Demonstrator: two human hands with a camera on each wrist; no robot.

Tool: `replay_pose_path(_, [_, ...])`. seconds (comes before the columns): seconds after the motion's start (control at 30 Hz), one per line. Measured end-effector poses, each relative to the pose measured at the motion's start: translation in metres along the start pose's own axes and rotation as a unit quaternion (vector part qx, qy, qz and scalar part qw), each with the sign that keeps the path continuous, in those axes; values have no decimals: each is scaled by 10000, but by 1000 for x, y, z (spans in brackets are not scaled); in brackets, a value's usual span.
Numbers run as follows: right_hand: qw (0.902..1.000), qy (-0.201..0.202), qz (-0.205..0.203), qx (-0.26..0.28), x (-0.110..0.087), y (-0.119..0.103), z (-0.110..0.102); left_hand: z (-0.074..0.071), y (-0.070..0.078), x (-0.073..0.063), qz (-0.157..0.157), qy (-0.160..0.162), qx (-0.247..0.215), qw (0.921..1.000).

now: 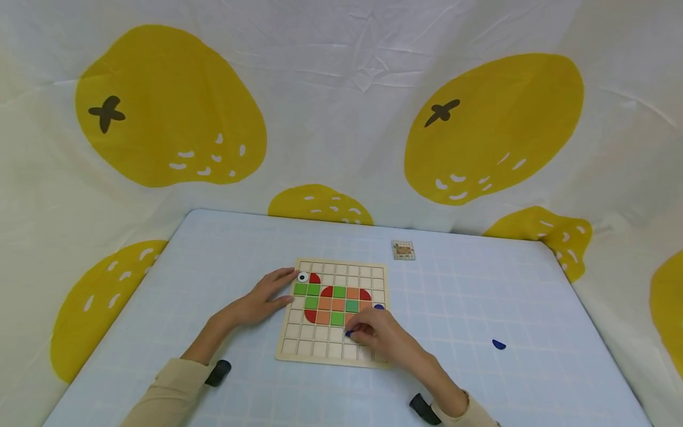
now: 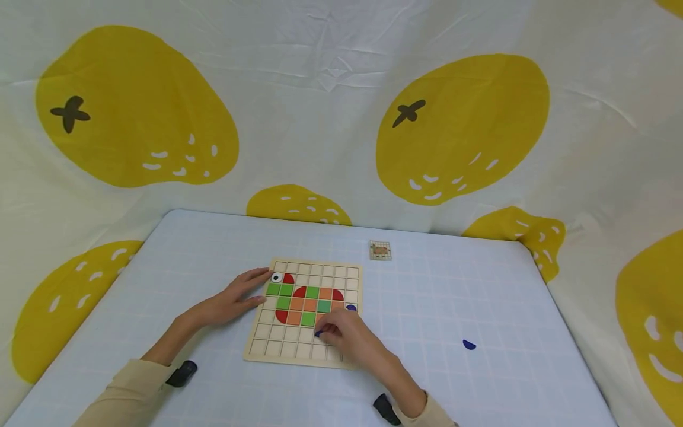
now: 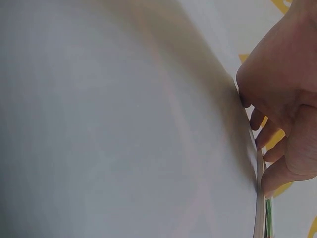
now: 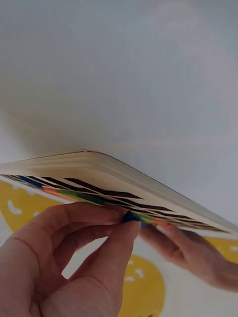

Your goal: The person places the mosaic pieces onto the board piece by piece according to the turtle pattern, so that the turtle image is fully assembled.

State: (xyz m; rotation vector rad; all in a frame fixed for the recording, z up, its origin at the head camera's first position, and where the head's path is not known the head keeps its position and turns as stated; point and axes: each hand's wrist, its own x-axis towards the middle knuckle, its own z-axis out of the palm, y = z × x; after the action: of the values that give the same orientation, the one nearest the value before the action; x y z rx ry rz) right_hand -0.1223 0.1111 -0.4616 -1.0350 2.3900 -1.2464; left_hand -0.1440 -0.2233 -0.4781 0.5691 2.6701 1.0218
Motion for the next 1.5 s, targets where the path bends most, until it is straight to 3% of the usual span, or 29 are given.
replay_pose_path(0.27, [9999, -132, 56, 59, 0, 0, 5, 1, 0, -1, -59, -2, -36, 10000])
replay_pose_path(0.63, [9989, -121, -165, -419, -2, 1, 3, 3, -2, 1, -79, -17, -73, 9999])
replay_pose_path(0.9, [9990, -140, 320, -266, -9, 1, -6, 3, -3, 0, -112, -23, -53, 9999])
replay_pose_path(1.23, [9973, 381, 341, -532, -31, 14, -27, 3, -3, -2, -57, 20, -73, 10000])
replay_pose_path(1.5, [9891, 748, 812, -972, -47, 24, -41, 4, -3, -2, -49, 37, -88, 9999])
